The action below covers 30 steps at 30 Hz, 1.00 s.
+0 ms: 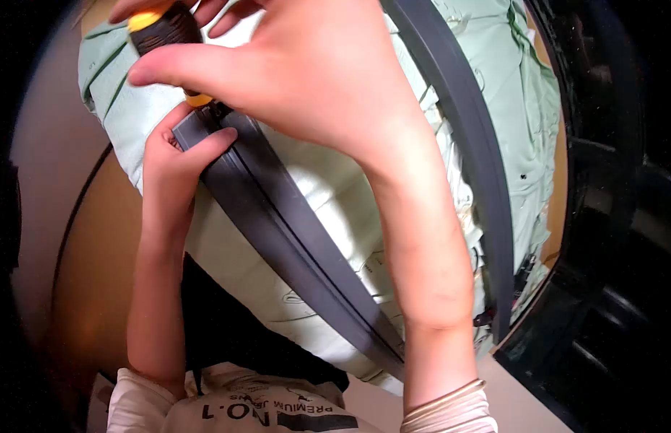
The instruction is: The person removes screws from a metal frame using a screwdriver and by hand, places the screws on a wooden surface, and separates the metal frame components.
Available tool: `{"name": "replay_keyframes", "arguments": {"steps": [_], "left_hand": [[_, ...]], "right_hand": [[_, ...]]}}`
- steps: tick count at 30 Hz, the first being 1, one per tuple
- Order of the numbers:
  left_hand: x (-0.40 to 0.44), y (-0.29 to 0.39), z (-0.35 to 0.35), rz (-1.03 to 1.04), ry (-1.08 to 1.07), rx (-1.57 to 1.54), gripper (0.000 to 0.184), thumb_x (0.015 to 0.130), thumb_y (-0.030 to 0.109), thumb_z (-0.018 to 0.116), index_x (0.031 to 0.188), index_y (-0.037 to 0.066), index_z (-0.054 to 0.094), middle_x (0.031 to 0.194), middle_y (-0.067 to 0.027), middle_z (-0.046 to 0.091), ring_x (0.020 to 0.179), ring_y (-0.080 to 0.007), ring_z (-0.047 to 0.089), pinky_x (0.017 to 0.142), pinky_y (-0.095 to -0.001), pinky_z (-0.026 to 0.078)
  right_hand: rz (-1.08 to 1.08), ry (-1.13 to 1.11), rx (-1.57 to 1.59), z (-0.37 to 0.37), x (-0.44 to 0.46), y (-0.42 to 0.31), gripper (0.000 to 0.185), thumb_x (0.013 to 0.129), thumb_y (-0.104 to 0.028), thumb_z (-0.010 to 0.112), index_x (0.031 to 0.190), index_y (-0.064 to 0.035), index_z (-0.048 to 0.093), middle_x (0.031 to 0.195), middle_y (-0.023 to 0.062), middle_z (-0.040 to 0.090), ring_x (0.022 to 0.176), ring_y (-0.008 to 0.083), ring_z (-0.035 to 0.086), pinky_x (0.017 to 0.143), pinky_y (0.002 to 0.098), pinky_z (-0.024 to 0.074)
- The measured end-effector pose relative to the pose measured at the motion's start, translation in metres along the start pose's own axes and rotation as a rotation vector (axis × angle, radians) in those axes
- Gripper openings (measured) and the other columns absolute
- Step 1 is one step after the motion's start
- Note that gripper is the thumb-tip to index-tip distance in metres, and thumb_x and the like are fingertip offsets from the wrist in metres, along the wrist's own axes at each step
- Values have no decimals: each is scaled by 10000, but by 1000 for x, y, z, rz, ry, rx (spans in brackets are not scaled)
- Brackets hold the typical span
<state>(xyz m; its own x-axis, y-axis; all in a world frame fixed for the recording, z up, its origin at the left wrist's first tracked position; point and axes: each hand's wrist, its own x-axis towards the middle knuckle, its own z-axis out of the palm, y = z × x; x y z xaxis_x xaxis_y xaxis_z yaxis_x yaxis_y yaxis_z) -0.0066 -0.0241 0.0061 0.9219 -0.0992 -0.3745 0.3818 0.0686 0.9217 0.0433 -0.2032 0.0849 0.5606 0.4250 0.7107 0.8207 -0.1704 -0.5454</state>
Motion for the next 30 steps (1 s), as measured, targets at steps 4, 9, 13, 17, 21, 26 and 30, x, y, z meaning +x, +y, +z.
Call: {"name": "replay_keyframes", "arguments": {"steps": [4, 9, 13, 17, 21, 26, 30], "left_hand": [[-4, 1, 4, -9, 24, -50, 454, 791, 16, 764, 1223, -54, 643, 1019, -81, 725, 885, -127, 683, 843, -270, 537], [-6, 4, 13, 54, 56, -103, 428, 812, -6, 767, 1220, -55, 647, 1058, -121, 729, 940, -173, 706, 883, -292, 545], [-3, -1, 12, 23, 109, -62, 397, 836, 1, 758, 1195, -90, 616, 1071, -133, 717, 944, -187, 702, 888, -304, 545], [0, -6, 4, 15, 2, -52, 385, 863, 24, 756, 1206, -73, 610, 1124, -125, 700, 1003, -187, 684, 905, -316, 537], [-6, 1, 19, 9, 99, -76, 326, 903, -38, 661, 1223, -35, 601, 1161, -98, 657, 1041, -170, 631, 942, -335, 511], [-1, -10, 4, 39, 58, -40, 329, 930, 12, 662, 1249, -21, 594, 1181, -106, 645, 1047, -188, 629, 935, -344, 511], [-6, -8, 10, -54, 245, -71, 312, 942, 33, 669, 1243, -10, 598, 1178, -102, 651, 1047, -181, 626, 951, -355, 514]], "right_hand": [[-27, 51, 26, 1, -1, -4, 338, 848, -220, 712, 1085, 13, 650, 1077, 244, 600, 937, 371, 655, 805, 412, 560], [-47, 99, 50, 2, -1, -5, 267, 832, -166, 707, 1030, 8, 662, 1018, 233, 615, 925, 389, 650, 811, 431, 548], [-65, 125, 62, 5, 1, -2, 211, 820, -122, 703, 986, 4, 672, 970, 223, 627, 916, 403, 645, 816, 447, 539], [-90, 183, 89, 10, 3, 1, 143, 809, -67, 677, 928, 13, 672, 933, 223, 634, 901, 418, 642, 808, 463, 534], [-147, 195, 27, 7, -4, 0, 107, 796, -2, 599, 862, 56, 659, 928, 255, 626, 878, 431, 650, 782, 475, 545], [21, 33, 67, 0, -2, -12, 128, 779, 28, 558, 847, 63, 661, 925, 283, 624, 859, 430, 661, 779, 474, 554], [207, -224, 205, -9, 9, -13, 214, 769, 44, 531, 918, 47, 684, 971, 321, 646, 891, 406, 683, 815, 438, 565]]}}
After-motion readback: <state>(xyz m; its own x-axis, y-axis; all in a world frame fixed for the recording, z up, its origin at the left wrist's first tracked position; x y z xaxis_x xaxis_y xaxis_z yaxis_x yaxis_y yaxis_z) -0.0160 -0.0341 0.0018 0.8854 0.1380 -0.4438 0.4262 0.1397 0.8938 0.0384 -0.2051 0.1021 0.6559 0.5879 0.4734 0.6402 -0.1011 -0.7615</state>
